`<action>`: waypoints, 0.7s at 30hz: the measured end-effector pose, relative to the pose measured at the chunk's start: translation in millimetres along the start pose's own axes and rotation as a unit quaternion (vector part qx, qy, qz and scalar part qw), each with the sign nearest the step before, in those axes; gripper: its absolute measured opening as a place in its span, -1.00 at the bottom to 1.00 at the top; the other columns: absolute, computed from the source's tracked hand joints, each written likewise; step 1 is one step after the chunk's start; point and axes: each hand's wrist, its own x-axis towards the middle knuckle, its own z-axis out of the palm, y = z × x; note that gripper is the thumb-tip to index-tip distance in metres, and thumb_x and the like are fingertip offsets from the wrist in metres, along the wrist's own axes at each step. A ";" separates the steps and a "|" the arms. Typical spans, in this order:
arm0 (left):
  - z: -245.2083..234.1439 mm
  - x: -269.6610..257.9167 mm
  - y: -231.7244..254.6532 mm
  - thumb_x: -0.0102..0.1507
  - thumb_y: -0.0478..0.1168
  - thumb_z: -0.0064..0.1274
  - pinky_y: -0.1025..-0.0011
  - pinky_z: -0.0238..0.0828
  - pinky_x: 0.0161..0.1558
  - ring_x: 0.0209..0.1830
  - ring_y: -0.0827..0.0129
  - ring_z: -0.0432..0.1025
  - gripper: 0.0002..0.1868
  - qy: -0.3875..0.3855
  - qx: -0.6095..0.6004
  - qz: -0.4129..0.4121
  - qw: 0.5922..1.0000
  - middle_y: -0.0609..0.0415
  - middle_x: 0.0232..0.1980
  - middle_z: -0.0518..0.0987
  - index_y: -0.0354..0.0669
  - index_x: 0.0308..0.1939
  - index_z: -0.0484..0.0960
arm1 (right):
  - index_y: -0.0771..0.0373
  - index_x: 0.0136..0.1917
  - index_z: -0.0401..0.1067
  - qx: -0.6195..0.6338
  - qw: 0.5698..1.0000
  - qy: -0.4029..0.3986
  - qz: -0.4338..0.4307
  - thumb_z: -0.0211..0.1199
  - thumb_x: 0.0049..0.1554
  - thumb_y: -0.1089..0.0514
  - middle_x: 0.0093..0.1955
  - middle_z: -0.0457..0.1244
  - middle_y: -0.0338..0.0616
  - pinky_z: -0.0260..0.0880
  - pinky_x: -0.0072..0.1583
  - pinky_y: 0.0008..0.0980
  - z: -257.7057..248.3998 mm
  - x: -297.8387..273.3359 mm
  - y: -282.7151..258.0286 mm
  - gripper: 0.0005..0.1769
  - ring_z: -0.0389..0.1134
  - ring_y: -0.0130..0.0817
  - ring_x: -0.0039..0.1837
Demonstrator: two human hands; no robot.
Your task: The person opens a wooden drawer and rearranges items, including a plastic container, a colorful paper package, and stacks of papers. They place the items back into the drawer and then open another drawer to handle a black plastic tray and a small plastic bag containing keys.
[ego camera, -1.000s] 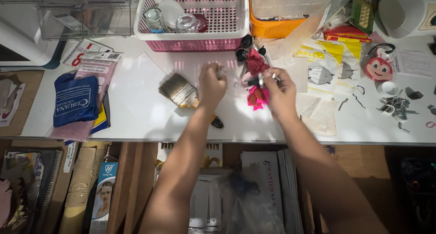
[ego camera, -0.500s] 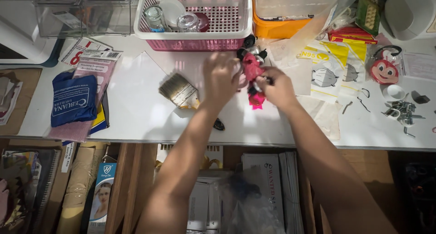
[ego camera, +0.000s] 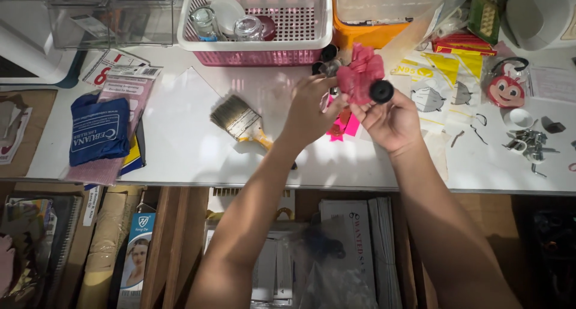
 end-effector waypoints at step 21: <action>-18.8 27.1 62.4 0.14 0.24 0.24 0.39 0.52 -0.13 -0.28 0.35 0.63 -0.61 -0.159 -0.225 -0.417 0.866 0.17 -0.37 0.70 0.05 -0.29 0.70 | 0.24 -0.10 0.57 -0.025 0.996 -0.030 0.076 0.01 0.21 -0.09 -0.02 0.48 -0.02 0.43 0.27 -0.13 -72.4 2.6 -2.9 -0.56 0.49 -0.12 0.24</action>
